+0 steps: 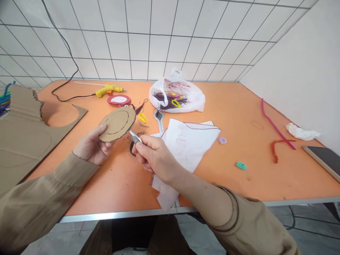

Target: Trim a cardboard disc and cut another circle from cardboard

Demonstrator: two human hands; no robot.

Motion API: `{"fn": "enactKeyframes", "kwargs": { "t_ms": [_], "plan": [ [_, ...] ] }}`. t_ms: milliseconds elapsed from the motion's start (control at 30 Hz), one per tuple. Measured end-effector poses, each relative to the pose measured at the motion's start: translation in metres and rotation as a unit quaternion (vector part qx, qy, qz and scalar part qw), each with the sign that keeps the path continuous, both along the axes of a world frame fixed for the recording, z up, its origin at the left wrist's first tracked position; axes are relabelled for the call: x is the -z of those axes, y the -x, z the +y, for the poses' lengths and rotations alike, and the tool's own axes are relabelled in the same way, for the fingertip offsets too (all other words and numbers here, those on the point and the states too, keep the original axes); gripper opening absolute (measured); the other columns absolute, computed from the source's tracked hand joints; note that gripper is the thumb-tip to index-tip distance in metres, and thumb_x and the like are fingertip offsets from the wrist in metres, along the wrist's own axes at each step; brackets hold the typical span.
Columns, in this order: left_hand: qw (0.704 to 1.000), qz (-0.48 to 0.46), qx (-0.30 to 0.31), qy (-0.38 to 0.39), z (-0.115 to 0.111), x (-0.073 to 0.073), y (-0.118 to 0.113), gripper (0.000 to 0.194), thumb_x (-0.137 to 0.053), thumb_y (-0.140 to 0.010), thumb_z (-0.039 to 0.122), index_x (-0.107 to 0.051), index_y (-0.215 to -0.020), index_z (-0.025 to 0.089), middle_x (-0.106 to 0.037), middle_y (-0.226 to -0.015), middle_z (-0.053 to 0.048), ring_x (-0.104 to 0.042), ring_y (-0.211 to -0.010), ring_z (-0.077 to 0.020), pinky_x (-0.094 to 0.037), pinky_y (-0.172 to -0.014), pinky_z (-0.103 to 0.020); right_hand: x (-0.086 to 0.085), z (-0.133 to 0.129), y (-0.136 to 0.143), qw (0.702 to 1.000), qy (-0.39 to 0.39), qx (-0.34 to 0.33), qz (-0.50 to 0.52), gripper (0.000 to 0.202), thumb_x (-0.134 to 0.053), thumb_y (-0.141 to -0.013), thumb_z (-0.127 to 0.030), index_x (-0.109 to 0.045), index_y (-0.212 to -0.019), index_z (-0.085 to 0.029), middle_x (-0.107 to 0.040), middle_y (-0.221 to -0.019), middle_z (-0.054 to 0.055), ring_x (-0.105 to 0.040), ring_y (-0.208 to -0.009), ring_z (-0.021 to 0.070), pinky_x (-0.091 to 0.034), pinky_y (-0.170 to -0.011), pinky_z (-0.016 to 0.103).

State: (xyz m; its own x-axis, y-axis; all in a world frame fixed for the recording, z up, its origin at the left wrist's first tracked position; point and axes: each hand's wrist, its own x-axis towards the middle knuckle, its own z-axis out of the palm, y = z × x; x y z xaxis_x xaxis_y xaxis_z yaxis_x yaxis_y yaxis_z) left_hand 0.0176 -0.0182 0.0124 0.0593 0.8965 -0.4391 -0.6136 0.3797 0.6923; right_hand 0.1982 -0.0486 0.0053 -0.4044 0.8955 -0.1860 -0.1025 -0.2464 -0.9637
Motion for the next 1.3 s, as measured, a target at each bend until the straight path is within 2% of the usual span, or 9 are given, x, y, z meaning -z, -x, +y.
{"fn": "enactKeyframes", "kwargs": {
  "t_ms": [167, 333, 467, 567, 933, 1133, 1300],
  "plan": [
    [0.999, 0.035, -0.026, -0.014, 0.001, -0.001, 0.0, 0.02, -0.049, -0.087, 0.013, -0.061, -0.103, 0.009, -0.068, -0.056, -0.004, -0.053, -0.03, -0.01, -0.042, -0.028, -0.015, -0.001, 0.001, -0.001, 1.0, -0.014, 0.002, -0.01, 0.019, -0.05, -0.085, -0.03, -0.049, -0.071, -0.018, -0.038, -0.048, -0.009, -0.026, -0.04, 0.0039, -0.02, -0.036, 0.017],
    [0.995, 0.049, -0.038, -0.072, 0.003, 0.003, 0.004, 0.021, -0.057, -0.081, 0.011, -0.064, -0.101, 0.012, -0.069, -0.059, -0.003, -0.058, -0.035, -0.0122, -0.045, -0.03, -0.016, -0.002, 0.002, 0.0, 1.0, -0.005, 0.004, -0.025, 0.018, -0.049, -0.085, -0.028, -0.049, -0.07, -0.017, -0.039, -0.048, -0.008, -0.026, -0.04, 0.0037, -0.019, -0.036, 0.017],
    [0.988, 0.074, -0.03, -0.131, 0.003, 0.01, 0.009, 0.003, -0.064, -0.077, 0.014, -0.066, -0.076, 0.013, -0.068, -0.054, -0.004, -0.058, -0.036, -0.0133, -0.044, -0.03, -0.017, -0.002, 0.003, 0.0, 0.999, 0.002, 0.003, -0.032, 0.017, -0.049, -0.085, -0.028, -0.049, -0.071, -0.018, -0.039, -0.047, -0.009, -0.024, -0.038, 0.0035, -0.018, -0.036, 0.018],
    [0.979, 0.099, -0.032, -0.174, 0.004, 0.012, 0.01, 0.012, -0.064, -0.075, 0.016, -0.065, -0.064, 0.012, -0.066, -0.051, -0.006, -0.057, -0.035, -0.0139, -0.043, -0.028, -0.018, -0.002, 0.004, -0.001, 0.999, 0.002, 0.005, -0.036, 0.017, -0.049, -0.085, -0.027, -0.049, -0.071, -0.017, -0.038, -0.047, -0.01, -0.023, -0.038, 0.003, -0.018, -0.036, 0.017],
    [0.974, 0.141, -0.06, -0.169, 0.005, 0.011, 0.007, 0.02, -0.078, -0.056, 0.029, -0.066, -0.058, 0.012, -0.064, -0.048, -0.004, -0.054, -0.032, -0.0129, -0.04, -0.026, -0.018, -0.003, 0.005, 0.0, 0.999, -0.004, 0.014, -0.044, 0.019, -0.046, -0.086, -0.027, -0.049, -0.07, -0.017, -0.039, -0.047, -0.009, -0.024, -0.038, 0.0034, -0.018, -0.036, 0.018],
    [0.953, 0.205, -0.052, -0.218, 0.0, 0.008, 0.006, 0.024, -0.072, -0.064, 0.031, -0.058, -0.053, 0.015, -0.059, -0.043, -0.001, -0.052, -0.032, -0.0124, -0.04, -0.028, -0.021, -0.002, 0.005, -0.001, 0.994, -0.05, 0.013, -0.099, 0.018, -0.046, -0.086, -0.026, -0.049, -0.07, -0.017, -0.037, -0.049, -0.009, -0.024, -0.04, 0.0033, -0.019, -0.039, 0.019],
    [0.938, 0.247, -0.074, -0.234, -0.006, 0.001, 0.005, 0.026, -0.073, -0.068, 0.029, -0.054, -0.057, 0.016, -0.057, -0.046, 0.003, -0.049, -0.032, -0.0075, -0.032, -0.028, -0.017, 0.002, 0.007, -0.002, 0.988, -0.087, 0.005, -0.126, 0.017, -0.046, -0.085, -0.027, -0.05, -0.071, -0.017, -0.037, -0.05, -0.008, -0.027, -0.043, 0.005, -0.021, -0.041, 0.021]
  ]
}}
